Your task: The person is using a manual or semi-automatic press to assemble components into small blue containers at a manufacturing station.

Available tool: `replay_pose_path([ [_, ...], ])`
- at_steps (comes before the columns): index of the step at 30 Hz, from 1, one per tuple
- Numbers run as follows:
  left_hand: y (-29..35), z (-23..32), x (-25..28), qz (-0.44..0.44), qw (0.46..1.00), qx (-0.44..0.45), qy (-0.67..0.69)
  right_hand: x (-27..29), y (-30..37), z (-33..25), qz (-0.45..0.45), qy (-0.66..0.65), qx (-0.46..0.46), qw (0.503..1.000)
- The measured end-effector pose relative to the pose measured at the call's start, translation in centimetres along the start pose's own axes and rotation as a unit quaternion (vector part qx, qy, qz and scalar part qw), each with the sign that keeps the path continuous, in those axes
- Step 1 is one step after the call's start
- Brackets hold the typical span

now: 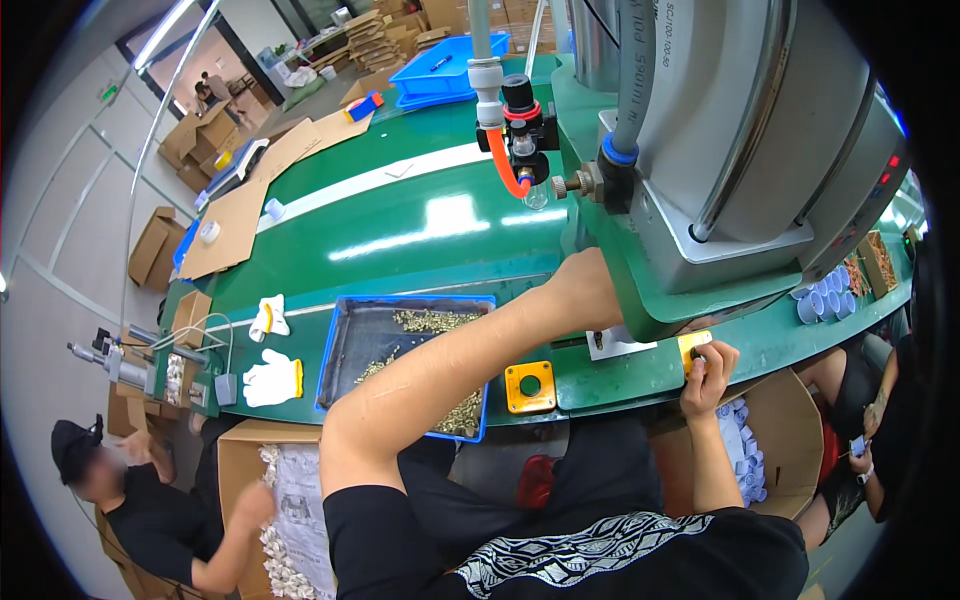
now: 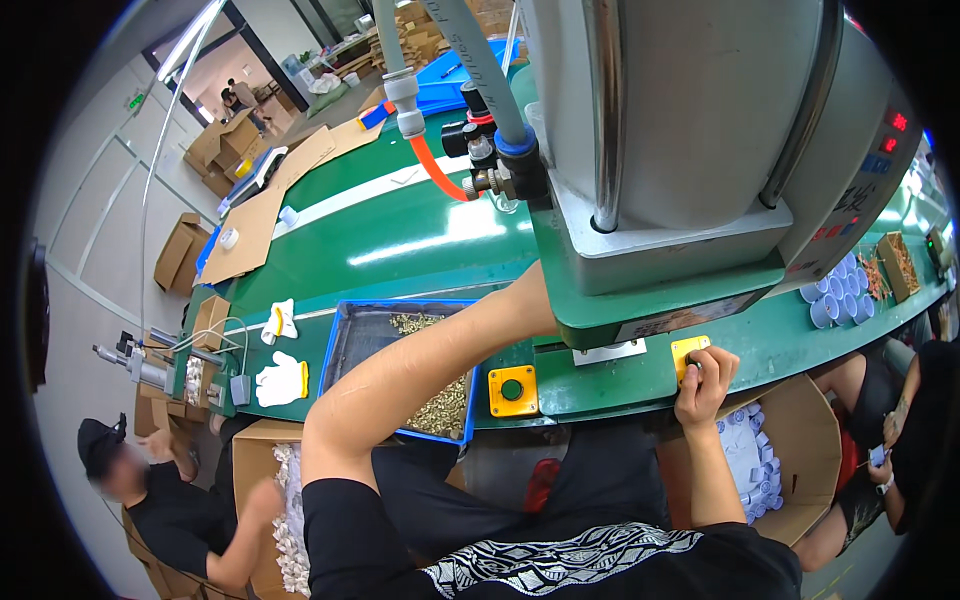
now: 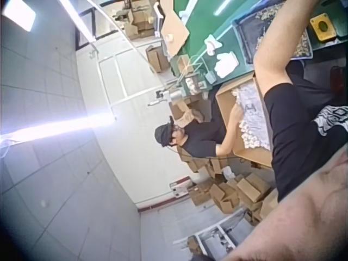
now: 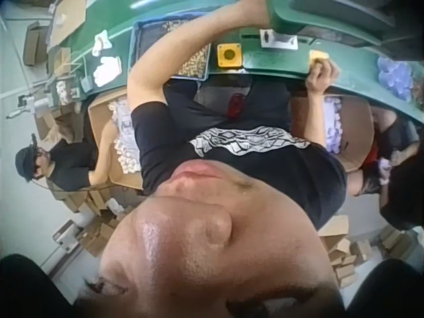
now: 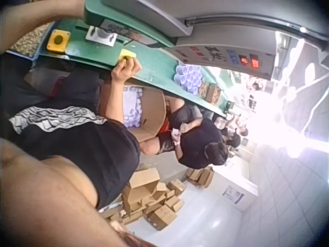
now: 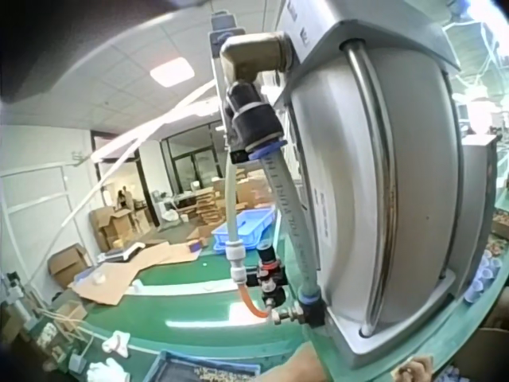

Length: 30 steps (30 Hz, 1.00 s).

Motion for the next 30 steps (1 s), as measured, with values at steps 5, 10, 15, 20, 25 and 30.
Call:
replay_pose_path([
  [5,8.1,3.9,3.3,0.017,0.999,0.045,0.003,0.2,0.8,0.8,-0.004,-0.017,0.011,1.0],
  [10,18.2,4.7,-0.3,-0.005,0.997,0.008,-0.071,0.0,1.0,1.5,-0.001,-0.08,0.033,0.996],
  [15,18.3,6.8,-2.1,0.075,0.984,-0.028,-0.159,0.7,3.5,6.4,0.018,-0.082,0.031,0.996],
  [20,18.1,6.1,-2.6,0.092,0.984,0.034,-0.15,0.1,1.7,4.7,0.001,0.002,0.066,0.998],
  [25,21.0,2.5,-0.6,0.106,0.969,0.21,-0.077,-0.9,0.3,3.9,0.051,-0.047,0.065,0.995],
  [30,26.0,-0.5,0.4,-0.053,0.904,0.41,-0.114,-0.1,-0.3,4.4,0.036,-0.051,0.034,0.997],
])
Point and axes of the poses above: each hand's wrist, its own y-axis away from the middle knuckle, its own x-axis out of the back of the hand, z = x × y, the point moved 1 cm from there along -y, towards the middle knuckle, and after that the axes turned 10 degrees about -z, right-handed, at the moved point
